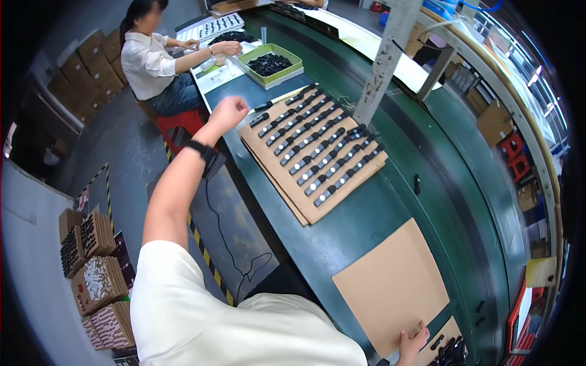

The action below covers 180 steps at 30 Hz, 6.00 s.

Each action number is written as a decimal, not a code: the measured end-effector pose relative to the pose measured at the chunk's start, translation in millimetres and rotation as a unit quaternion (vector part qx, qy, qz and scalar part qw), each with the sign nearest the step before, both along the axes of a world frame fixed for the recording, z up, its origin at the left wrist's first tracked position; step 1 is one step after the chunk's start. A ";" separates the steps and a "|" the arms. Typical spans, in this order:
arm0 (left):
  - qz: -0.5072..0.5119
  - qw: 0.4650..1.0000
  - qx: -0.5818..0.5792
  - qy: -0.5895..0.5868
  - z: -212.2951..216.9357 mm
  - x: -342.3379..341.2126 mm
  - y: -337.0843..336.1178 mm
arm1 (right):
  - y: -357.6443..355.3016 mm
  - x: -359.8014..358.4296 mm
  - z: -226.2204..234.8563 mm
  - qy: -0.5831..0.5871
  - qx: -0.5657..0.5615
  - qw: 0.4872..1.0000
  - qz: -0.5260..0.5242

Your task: The person places a cardboard sheet on the table, picks up a microphone from a pile, and inspects it while pressing its buttons. They then place the microphone onto the cardboard sheet and repeat the process with several more microphones.

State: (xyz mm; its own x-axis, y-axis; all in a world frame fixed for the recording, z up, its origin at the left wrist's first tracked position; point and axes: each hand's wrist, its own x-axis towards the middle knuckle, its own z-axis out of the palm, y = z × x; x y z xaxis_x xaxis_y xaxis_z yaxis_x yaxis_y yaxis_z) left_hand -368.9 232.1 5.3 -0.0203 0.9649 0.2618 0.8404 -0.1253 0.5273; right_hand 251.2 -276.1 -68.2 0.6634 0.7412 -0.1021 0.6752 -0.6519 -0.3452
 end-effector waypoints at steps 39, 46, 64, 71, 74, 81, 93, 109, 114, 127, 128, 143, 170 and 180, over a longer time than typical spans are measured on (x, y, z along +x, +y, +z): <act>-0.134 0.968 -0.213 0.003 -26.6 51.4 104.1 | 42.0 -33.6 63.4 -0.010 -0.164 0.986 -0.020; -0.105 0.976 -0.175 -0.078 -32.6 36.1 106.4 | 7.8 5.3 9.2 0.026 -0.033 0.999 -0.022; -0.511 0.794 -0.264 -0.196 98.7 313.6 -74.1 | 7.4 -6.5 28.0 0.000 0.015 1.000 0.018; -0.372 0.916 -0.104 -0.107 -1.3 475.0 -4.3 | 3.3 42.6 41.1 0.026 0.124 0.991 0.044; -0.239 0.962 -0.014 0.134 -39.7 506.1 17.6 | 5.4 90.1 48.5 -0.020 0.159 0.987 0.011; -0.046 0.953 -0.108 0.280 -69.5 530.6 31.2 | 46.0 236.8 18.0 -0.133 0.118 0.982 -0.067; 0.118 0.970 -0.168 0.130 -64.6 520.1 48.5 | 175.4 290.5 -24.3 -0.089 -0.021 0.994 -0.061; -0.022 1.000 -0.016 -0.015 -81.2 537.0 30.6 | 21.9 191.8 38.9 -0.110 -0.001 0.994 -0.007; -0.257 0.920 0.079 -0.285 -70.5 566.1 -81.8 | -9.8 127.4 67.3 -0.207 -0.212 0.955 -0.020; -0.531 0.691 -0.167 -0.461 -21.9 410.5 -320.6 | 72.0 -63.3 68.7 0.169 0.224 0.925 0.257; -0.528 0.693 -0.161 -0.463 -21.1 394.9 -322.8 | 77.6 -73.3 68.3 0.167 0.225 0.923 0.264; 0.052 0.815 0.091 -0.570 -90.9 134.5 -194.1 | 238.5 -234.5 24.7 0.510 0.062 0.811 0.281; 0.160 0.766 0.140 -0.606 -125.3 135.9 -67.7 | 301.4 -284.4 -19.2 0.550 0.077 0.811 0.184; 0.161 0.764 0.153 -0.605 -138.2 130.8 -61.0 | 305.8 -285.4 -30.0 0.530 0.083 0.815 0.219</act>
State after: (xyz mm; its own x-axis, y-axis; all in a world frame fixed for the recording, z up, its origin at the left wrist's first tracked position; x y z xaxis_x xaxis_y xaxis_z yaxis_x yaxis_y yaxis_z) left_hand -238.1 171.0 -132.9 -0.6497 0.7563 0.0762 -0.2269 -0.2887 0.9302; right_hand -34.2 29.7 -98.1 -0.0645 0.9450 -0.3206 0.0953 -0.3140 -0.9446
